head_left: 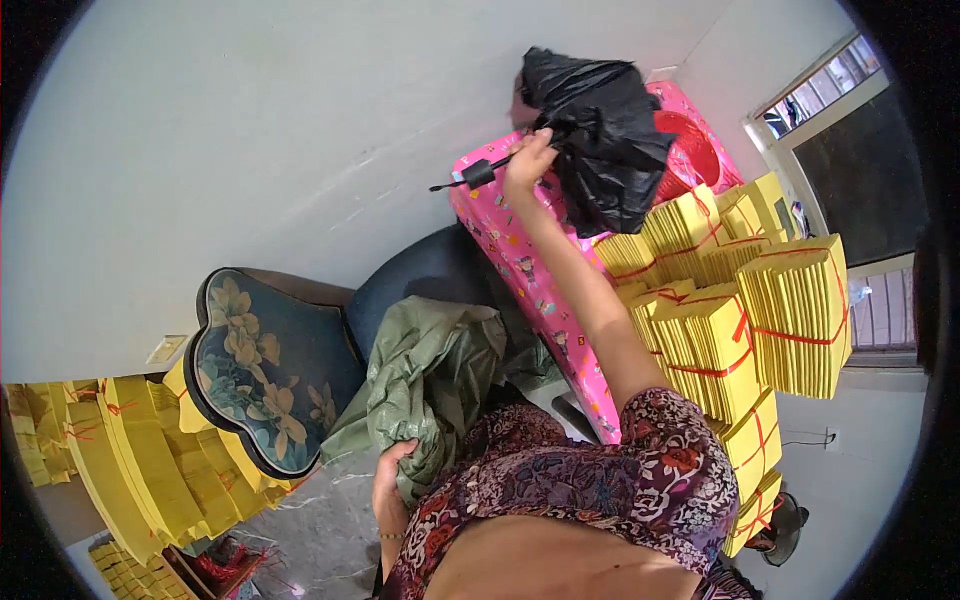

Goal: Packing bundles of yellow paper tied with red string into a large green woven sack.

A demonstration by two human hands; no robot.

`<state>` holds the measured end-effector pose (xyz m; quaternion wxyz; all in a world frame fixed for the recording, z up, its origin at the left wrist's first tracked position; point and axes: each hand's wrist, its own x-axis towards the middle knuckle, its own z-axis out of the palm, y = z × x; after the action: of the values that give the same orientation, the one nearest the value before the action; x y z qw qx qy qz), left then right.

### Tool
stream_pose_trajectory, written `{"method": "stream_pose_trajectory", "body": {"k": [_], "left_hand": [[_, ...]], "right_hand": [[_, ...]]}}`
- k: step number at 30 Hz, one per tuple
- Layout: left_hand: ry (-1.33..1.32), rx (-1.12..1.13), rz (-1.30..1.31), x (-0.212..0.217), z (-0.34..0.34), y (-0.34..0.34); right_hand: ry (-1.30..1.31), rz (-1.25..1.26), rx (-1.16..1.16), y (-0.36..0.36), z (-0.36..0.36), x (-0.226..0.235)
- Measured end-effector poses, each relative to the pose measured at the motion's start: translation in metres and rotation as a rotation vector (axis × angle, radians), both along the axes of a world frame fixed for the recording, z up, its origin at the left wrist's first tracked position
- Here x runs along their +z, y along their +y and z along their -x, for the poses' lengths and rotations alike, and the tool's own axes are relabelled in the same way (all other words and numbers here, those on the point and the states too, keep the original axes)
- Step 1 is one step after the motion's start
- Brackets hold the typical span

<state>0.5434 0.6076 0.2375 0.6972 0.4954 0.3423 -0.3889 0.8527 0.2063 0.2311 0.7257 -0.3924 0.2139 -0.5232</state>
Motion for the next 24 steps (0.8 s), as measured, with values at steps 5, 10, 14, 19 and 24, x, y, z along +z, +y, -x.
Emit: {"method": "stream_pose_trajectory", "body": {"k": [5, 10, 14, 19, 24], "left_hand": [[0.266, 0.226, -0.036, 0.023, 0.006, -0.005], [-0.049, 0.289, -0.029, 0.056, 0.02, -0.027], [-0.245, 0.288, -0.133, 0.053, 0.025, -0.028], [-0.442, 0.298, -0.291, 0.043, 0.031, -0.025], [-0.221, 0.28, -0.116, 0.045, -0.016, -0.039]], "right_hand": [[0.528, 0.241, -0.266, 0.032, -0.032, -0.081], [0.836, 0.234, -0.048, 0.027, -0.043, -0.138], [0.922, 0.132, 0.026, 0.025, -0.056, -0.162], [1.098, 0.305, 0.403, 0.043, -0.053, -0.162], [0.852, 0.751, 0.15, 0.021, 0.013, -0.183]]}}
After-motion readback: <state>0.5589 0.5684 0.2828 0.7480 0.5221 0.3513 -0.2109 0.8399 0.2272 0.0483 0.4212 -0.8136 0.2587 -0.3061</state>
